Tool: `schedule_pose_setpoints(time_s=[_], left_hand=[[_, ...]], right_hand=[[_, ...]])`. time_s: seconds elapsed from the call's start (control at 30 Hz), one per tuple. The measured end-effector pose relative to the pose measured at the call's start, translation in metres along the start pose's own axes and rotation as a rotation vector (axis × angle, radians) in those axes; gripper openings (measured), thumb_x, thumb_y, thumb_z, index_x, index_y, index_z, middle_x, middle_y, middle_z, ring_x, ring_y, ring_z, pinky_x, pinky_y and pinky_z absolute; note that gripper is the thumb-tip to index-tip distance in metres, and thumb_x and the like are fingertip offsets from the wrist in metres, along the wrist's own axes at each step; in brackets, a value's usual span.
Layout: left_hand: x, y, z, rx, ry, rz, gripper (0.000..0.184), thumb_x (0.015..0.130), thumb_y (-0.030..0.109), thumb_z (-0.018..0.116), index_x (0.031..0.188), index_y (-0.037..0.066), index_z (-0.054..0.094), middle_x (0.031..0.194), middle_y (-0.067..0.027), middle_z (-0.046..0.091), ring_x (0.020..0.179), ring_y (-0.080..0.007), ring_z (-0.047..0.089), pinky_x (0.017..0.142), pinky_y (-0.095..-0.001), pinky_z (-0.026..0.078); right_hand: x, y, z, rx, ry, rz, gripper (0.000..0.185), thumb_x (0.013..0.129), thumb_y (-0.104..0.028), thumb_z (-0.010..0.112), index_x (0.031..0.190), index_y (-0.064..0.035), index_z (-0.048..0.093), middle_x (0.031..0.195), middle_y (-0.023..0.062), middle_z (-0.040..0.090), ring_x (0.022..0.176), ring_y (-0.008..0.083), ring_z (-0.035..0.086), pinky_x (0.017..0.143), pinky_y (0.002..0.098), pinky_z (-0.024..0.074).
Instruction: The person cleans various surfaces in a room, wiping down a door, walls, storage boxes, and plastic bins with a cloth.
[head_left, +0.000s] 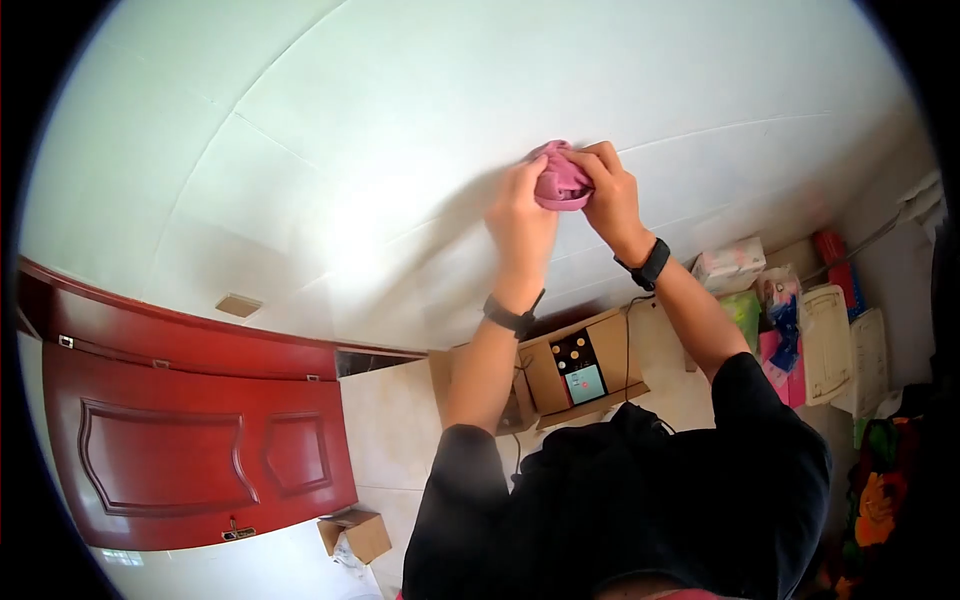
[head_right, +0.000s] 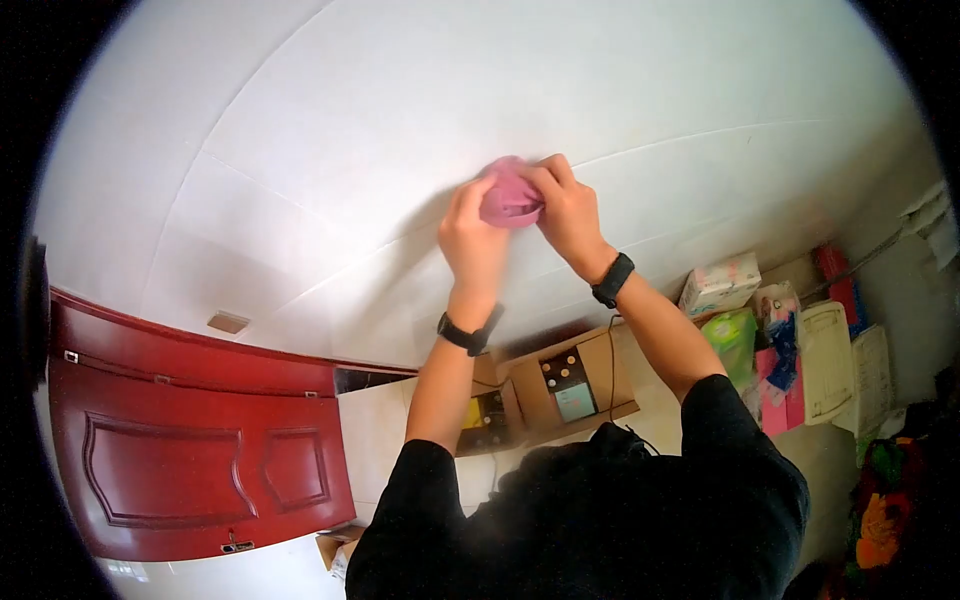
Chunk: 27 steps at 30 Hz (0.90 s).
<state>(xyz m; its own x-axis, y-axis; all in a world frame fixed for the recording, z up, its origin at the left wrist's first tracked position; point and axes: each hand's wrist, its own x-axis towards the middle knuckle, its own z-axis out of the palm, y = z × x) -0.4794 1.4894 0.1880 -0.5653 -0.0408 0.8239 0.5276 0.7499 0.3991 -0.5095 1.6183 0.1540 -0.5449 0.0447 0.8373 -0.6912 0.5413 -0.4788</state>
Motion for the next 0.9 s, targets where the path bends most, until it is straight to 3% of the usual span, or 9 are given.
schedule_pose_setpoints(time_s=[0.1, 0.43, 0.63, 0.9], left_hand=[[-0.009, 0.004, 0.009, -0.035, -0.051, -0.063, 0.033, 0.073, 0.000, 0.073, 0.104, 0.009, 0.070, 0.100, -0.0108, 0.070, 0.090, -0.0309, 0.068, 0.077, -0.0376, 0.055], [-0.050, -0.019, 0.007, 0.006, -0.173, -0.179, 0.033, 0.076, -0.001, 0.069, 0.107, 0.009, 0.070, 0.099, -0.0121, 0.071, 0.093, -0.0323, 0.069, 0.079, -0.0385, 0.055], [-0.042, -0.020, -0.025, 0.056, -0.024, -0.207, 0.036, 0.077, -0.005, 0.066, 0.111, 0.008, 0.068, 0.103, -0.0136, 0.071, 0.094, -0.0324, 0.069, 0.080, -0.0386, 0.055], [0.019, 0.002, -0.040, 0.012, 0.142, -0.026, 0.037, 0.077, -0.008, 0.065, 0.111, 0.006, 0.069, 0.103, -0.0134, 0.070, 0.093, -0.0311, 0.068, 0.078, -0.0378, 0.055]], right_hand=[[-0.012, 0.011, -0.001, 0.041, 0.036, 0.038, 0.043, 0.073, 0.006, 0.068, 0.112, -0.0134, 0.066, 0.095, 0.0081, 0.059, 0.076, 0.0303, 0.065, 0.060, 0.0376, 0.0530], [-0.052, 0.015, 0.013, 0.012, -0.140, 0.160, 0.038, 0.074, 0.007, 0.068, 0.109, -0.0087, 0.065, 0.099, 0.0113, 0.060, 0.082, 0.0329, 0.066, 0.066, 0.0384, 0.0542], [-0.025, -0.020, 0.027, 0.092, -0.169, 0.037, 0.042, 0.072, 0.006, 0.069, 0.111, -0.0095, 0.066, 0.102, 0.0091, 0.061, 0.083, 0.0325, 0.066, 0.066, 0.0383, 0.0552], [0.037, -0.039, 0.018, 0.069, -0.045, -0.077, 0.045, 0.072, 0.005, 0.068, 0.112, -0.0132, 0.065, 0.099, 0.0068, 0.060, 0.075, 0.0310, 0.065, 0.060, 0.0388, 0.0541]])
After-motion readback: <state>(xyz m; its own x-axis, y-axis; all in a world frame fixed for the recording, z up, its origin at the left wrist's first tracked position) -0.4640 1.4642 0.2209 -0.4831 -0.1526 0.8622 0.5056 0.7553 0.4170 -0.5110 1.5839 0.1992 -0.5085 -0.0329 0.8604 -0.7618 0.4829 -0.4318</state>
